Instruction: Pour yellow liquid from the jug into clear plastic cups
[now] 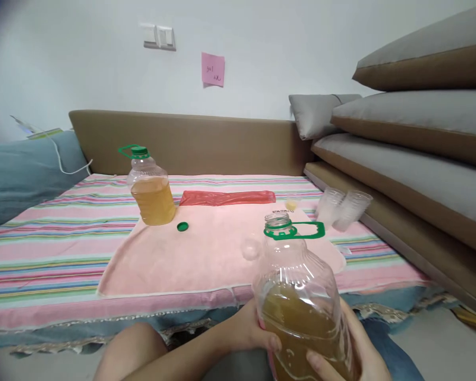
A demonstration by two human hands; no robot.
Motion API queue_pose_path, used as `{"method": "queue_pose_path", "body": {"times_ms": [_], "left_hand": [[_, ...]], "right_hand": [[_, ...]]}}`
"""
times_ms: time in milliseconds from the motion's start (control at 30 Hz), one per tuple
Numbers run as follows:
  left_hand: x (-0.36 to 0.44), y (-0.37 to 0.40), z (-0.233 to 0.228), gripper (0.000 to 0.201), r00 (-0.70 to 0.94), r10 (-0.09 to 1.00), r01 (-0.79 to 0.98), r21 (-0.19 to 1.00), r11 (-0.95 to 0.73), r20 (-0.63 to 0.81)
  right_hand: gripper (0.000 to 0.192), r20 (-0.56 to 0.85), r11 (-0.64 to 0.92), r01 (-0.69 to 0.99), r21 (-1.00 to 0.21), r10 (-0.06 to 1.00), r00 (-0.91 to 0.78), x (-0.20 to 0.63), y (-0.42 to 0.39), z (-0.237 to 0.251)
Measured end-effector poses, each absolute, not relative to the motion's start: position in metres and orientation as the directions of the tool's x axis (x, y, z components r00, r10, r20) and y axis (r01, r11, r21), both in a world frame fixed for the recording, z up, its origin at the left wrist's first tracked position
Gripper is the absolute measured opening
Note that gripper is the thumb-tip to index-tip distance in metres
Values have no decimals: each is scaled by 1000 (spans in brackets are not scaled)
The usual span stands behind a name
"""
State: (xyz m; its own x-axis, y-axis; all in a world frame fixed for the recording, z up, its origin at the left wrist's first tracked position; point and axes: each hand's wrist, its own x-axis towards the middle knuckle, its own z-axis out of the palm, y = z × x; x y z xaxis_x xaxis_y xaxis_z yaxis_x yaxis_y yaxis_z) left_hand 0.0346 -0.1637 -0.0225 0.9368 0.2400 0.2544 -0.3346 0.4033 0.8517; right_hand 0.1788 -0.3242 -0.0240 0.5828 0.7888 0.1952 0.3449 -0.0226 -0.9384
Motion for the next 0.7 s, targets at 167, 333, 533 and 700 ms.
{"method": "queue_pose_path", "body": {"times_ms": [167,333,533,700], "left_hand": [[45,-175,-28,95,931,216,-365,792,489,295],[49,-185,-28,84,935,218,-354,752,556,279],[56,-198,-23,78,928,242,-371,647,666,283],[66,-207,-30,69,909,292,-415,580,701,297]], "right_hand": [[72,259,-37,450,-892,774,578,180,-328,-10],[73,263,-64,505,-861,793,549,186,-331,-8],[75,218,-128,536,-835,817,534,199,-340,-4],[81,205,-140,578,-804,848,489,217,-340,5]]}}
